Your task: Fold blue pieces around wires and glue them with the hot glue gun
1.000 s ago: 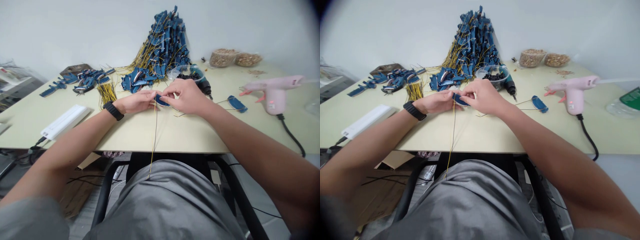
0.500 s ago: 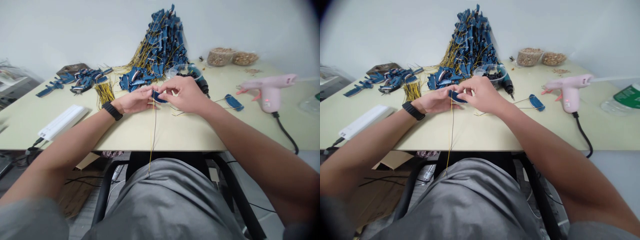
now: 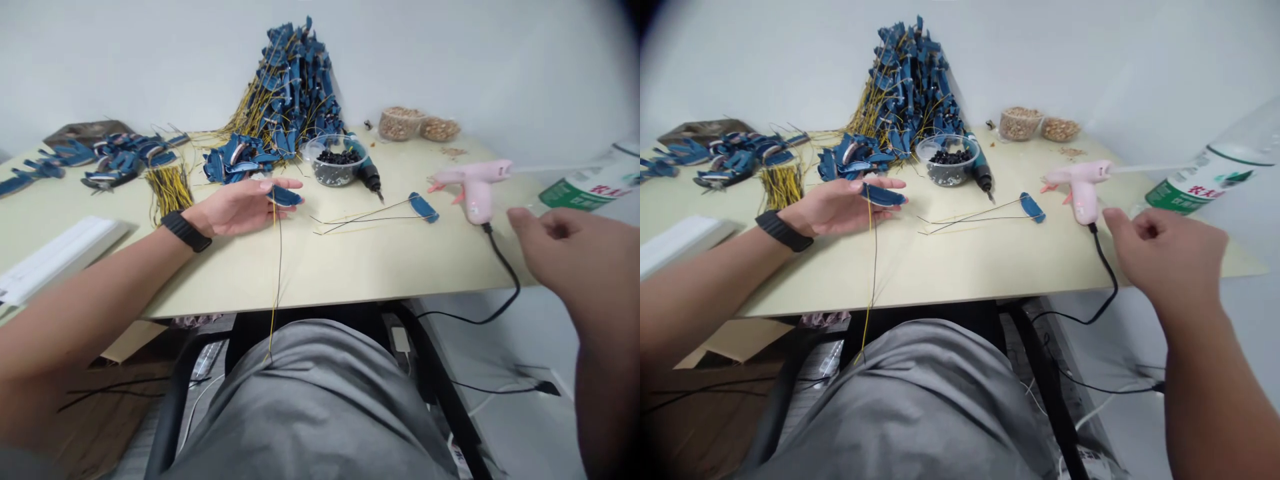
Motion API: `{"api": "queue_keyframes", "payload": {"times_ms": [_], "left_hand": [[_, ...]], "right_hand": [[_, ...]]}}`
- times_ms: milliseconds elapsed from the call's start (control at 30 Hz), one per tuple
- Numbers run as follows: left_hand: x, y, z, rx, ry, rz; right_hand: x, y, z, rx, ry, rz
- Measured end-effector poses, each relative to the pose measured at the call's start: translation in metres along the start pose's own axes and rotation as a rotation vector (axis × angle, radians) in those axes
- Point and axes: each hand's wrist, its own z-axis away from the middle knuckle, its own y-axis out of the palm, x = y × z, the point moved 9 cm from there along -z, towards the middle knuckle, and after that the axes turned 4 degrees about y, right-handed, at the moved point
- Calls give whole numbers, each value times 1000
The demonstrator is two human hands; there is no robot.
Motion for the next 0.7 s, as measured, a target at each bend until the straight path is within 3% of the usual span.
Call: {"api": "queue_keyframes", "payload": {"times_ms": [67,200,300,367,467,633,700], "left_hand": [[0,2,2,12,10,-22],[1,6,4,35,46,-35],[2,5,4,44,58,-42],[3,5,4,64,65,-44],[3,7,2,102,78,-35],[5,5,0,127,71,12],[7,2,1,144,57,25]], "right_hand": [[2,2,-6,-21,125,-89],[73,9,12,7,-22,-97],[105,8,31,20,-84,-106],[108,9,31,32,-84,-135],[99,15,8,63,-36,-207],[80,27,-32,164,276,-295],[96,32,-34,245,240,-393]]}}
